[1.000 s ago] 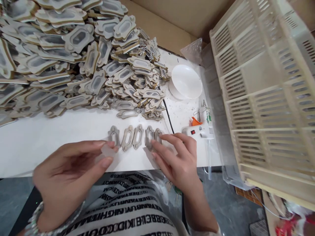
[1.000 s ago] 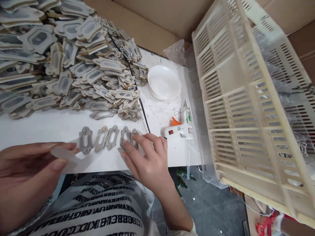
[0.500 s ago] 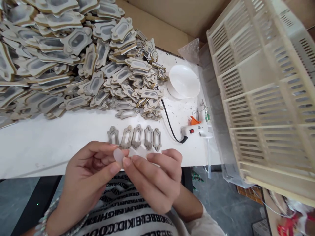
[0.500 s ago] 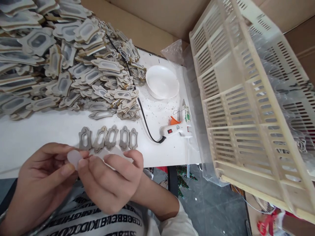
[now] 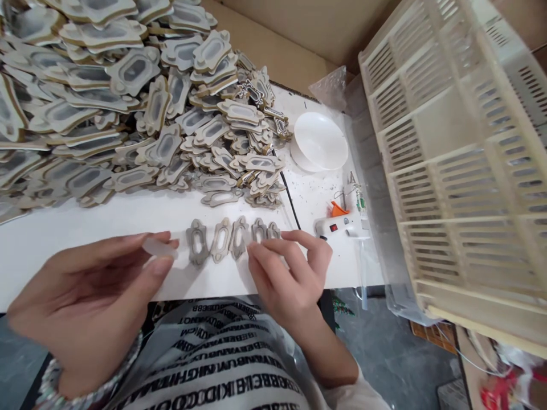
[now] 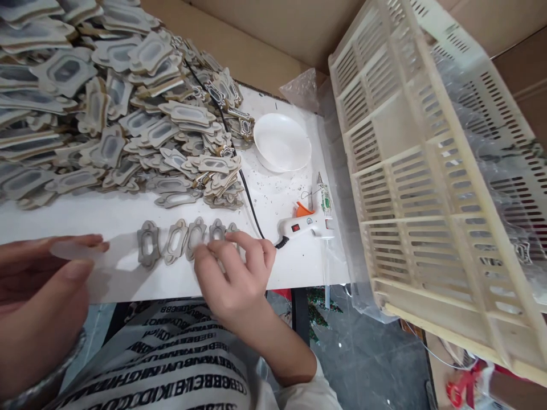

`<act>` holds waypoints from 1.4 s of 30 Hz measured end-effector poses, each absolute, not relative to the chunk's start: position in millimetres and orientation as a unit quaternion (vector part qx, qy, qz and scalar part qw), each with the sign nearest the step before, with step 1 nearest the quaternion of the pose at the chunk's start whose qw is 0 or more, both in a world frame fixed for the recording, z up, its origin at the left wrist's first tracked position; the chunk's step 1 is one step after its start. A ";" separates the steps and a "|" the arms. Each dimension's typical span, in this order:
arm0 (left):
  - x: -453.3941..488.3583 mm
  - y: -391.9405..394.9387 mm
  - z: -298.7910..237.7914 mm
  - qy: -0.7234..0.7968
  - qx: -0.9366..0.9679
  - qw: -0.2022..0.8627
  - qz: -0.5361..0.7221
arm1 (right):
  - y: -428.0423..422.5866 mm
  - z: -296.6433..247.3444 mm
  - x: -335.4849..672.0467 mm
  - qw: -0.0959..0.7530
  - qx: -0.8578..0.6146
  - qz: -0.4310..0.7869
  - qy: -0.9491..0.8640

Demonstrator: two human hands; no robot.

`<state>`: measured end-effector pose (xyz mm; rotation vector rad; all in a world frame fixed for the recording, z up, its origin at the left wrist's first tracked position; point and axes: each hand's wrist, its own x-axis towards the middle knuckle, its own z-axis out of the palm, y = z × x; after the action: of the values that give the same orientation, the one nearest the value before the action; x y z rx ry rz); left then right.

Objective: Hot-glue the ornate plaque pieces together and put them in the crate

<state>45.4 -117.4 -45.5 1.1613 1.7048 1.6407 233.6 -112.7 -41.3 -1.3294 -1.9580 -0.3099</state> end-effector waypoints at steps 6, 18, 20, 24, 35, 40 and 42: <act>44.6 -114.1 -46.7 0.626 0.453 0.248 0.584 | -107.1 -42.9 229.6 0.294 -0.521 -0.143 -0.788; 43.8 -115.5 -50.3 0.621 0.437 0.258 0.598 | -102.5 -35.9 224.7 0.264 -0.505 -0.147 -0.808; 43.7 -116.3 -50.9 0.617 0.433 0.263 0.602 | -103.0 -35.6 224.7 0.257 -0.503 -0.143 -0.813; 43.7 -117.2 -50.0 0.616 0.436 0.258 0.603 | -104.7 -33.7 227.8 0.251 -0.505 -0.134 -0.815; 44.3 -113.9 -46.7 0.628 0.426 0.271 0.592 | -103.3 -36.1 240.6 0.221 -0.488 -0.076 -0.841; 42.8 -116.3 -47.3 0.627 0.433 0.262 0.593 | -107.2 -39.9 246.7 0.181 -0.478 -0.037 -0.859; 42.9 -115.7 -45.1 0.620 0.439 0.267 0.593 | -108.9 -39.7 250.2 0.192 -0.478 -0.029 -0.857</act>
<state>42.9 -115.7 -45.1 1.1851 1.6735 1.5994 250.2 -108.9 -39.7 -1.3406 -2.4054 -0.0804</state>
